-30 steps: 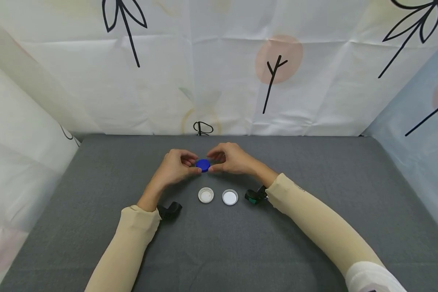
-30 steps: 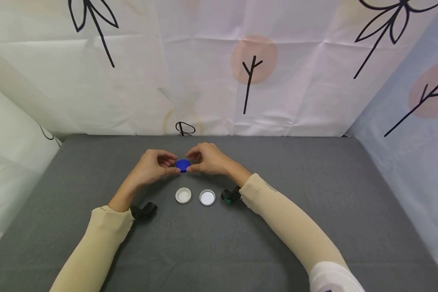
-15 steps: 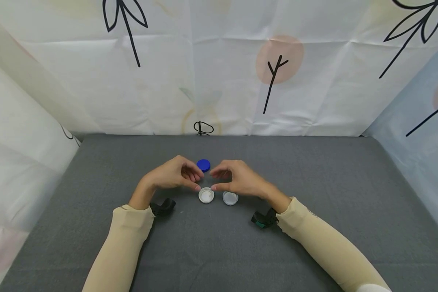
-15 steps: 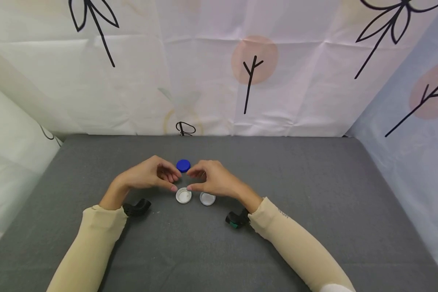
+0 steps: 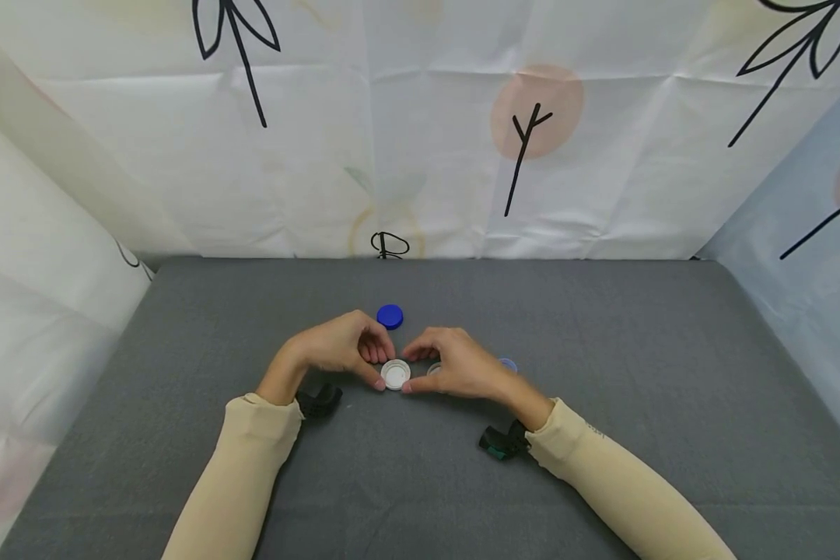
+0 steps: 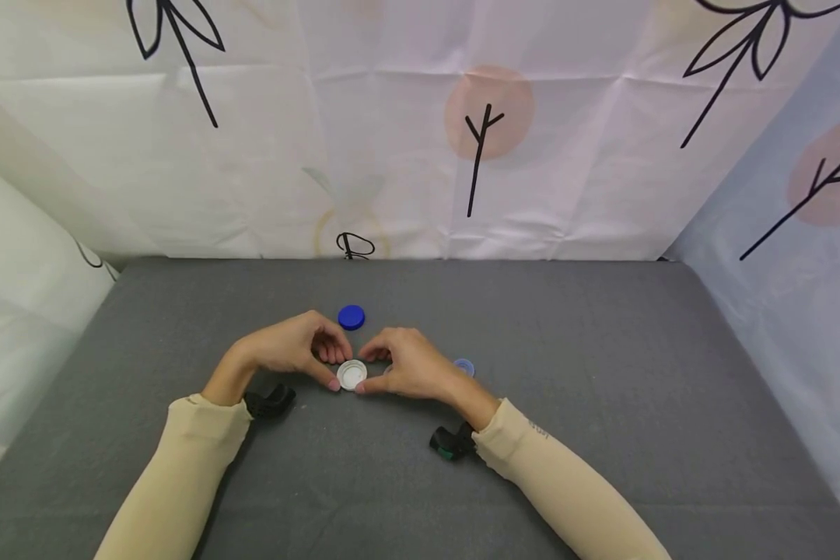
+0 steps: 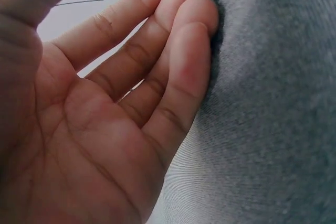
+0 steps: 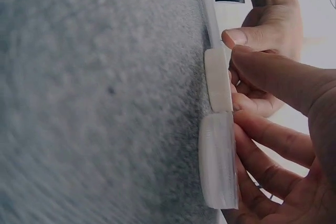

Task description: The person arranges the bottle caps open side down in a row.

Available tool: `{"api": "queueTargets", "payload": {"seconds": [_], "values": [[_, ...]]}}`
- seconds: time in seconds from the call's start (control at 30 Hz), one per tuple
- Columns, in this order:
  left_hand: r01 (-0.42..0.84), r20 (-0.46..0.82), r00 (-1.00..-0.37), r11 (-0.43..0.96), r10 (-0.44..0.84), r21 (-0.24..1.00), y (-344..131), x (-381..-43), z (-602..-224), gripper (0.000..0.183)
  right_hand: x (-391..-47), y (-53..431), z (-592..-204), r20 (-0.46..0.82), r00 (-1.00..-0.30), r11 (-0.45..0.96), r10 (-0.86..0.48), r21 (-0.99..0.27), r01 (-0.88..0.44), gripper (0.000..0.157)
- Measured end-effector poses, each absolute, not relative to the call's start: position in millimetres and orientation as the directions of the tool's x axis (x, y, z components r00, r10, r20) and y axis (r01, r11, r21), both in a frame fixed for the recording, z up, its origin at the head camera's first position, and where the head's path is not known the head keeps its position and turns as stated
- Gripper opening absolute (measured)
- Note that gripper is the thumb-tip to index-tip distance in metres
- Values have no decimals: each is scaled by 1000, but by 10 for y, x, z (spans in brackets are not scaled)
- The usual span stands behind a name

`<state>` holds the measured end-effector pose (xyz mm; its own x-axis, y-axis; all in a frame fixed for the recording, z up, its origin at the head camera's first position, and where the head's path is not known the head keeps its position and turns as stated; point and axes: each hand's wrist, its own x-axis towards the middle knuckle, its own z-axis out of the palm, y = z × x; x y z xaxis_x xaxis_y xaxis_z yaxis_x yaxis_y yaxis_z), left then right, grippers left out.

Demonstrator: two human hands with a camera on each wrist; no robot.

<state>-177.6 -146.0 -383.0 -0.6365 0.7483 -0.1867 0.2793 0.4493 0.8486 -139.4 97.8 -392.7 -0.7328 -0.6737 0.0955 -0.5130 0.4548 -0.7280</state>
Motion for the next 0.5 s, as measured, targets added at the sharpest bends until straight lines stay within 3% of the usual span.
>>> {"api": "queueTargets", "payload": {"seconds": [0.5], "values": [[307, -198, -652, 493, 732, 814, -1417, -1749, -3828, 29, -1372, 937, -3979, 136, -727, 488, -673, -657, -574, 32]]}}
